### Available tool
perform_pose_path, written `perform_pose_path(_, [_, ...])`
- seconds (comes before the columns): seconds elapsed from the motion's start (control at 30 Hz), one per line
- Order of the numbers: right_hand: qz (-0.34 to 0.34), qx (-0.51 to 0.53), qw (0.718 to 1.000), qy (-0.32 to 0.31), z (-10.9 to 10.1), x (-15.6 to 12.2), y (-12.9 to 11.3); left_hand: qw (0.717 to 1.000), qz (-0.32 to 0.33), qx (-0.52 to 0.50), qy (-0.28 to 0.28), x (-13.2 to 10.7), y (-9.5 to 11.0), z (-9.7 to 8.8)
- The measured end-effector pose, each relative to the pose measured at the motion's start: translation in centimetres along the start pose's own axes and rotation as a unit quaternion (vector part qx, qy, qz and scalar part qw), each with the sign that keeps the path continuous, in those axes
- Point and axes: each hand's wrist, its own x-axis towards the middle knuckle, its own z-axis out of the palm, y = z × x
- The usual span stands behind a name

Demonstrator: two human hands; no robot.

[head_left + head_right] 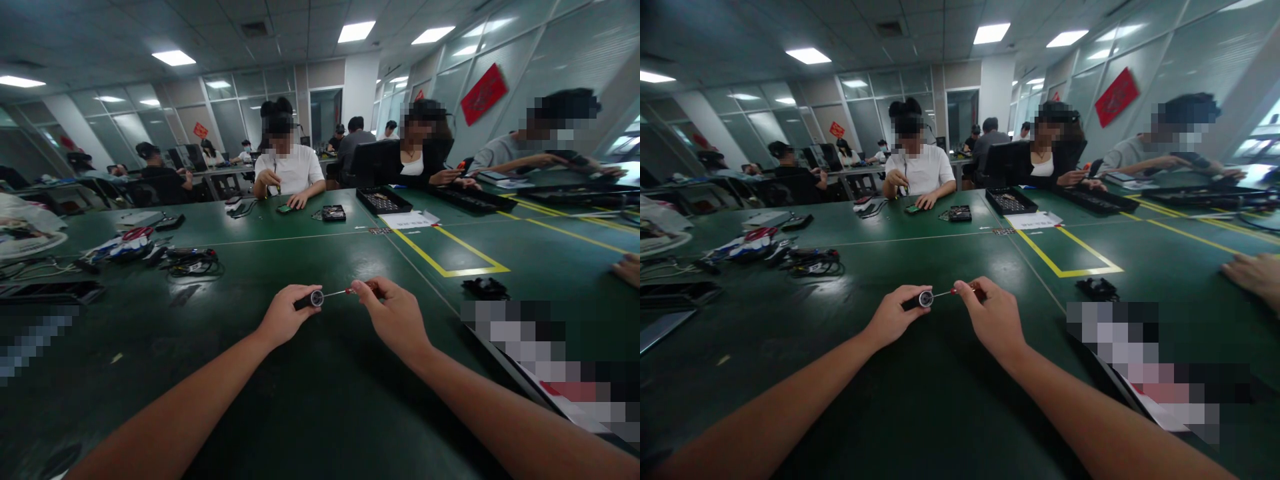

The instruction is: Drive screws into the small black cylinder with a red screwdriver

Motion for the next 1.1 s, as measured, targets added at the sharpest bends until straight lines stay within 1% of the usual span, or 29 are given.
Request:
perform_pose_path(0.23, [0.004, -0.004, 1.000, 0.006, -0.19, 0.04, 0.09, 1.000, 0.012, -0.001, -0.005, -0.07, -0.54, 0.12])
perform_pose_path(0.4, [-0.031, -0.047, 0.998, 0.009, -0.15, -0.08, 0.21, 1.000, 0.010, -0.003, 0.000, 0.03, -0.13, 0.14])
perform_pose_path(0.6, [-0.075, -0.077, 0.994, -0.028, -0.07, -0.39, 0.12, 1.000, 0.002, -0.002, 0.009, 0.04, 0.08, 0.12])
perform_pose_path(0.77, [-0.089, -0.097, 0.990, -0.050, -0.23, -0.33, 0.09, 1.000, -0.010, -0.004, 0.001, 0.10, 0.00, 0.03])
perform_pose_path(1.0, [-0.089, -0.057, 0.990, -0.089, -0.16, -0.28, -0.09, 1.000, -0.016, -0.019, 0.007, 0.18, -0.50, 0.10])
perform_pose_path(1.1, [-0.106, -0.036, 0.989, -0.098, -0.02, -0.21, 0.02, 1.000, -0.015, -0.012, 0.005, 0.17, -0.37, 0.08])
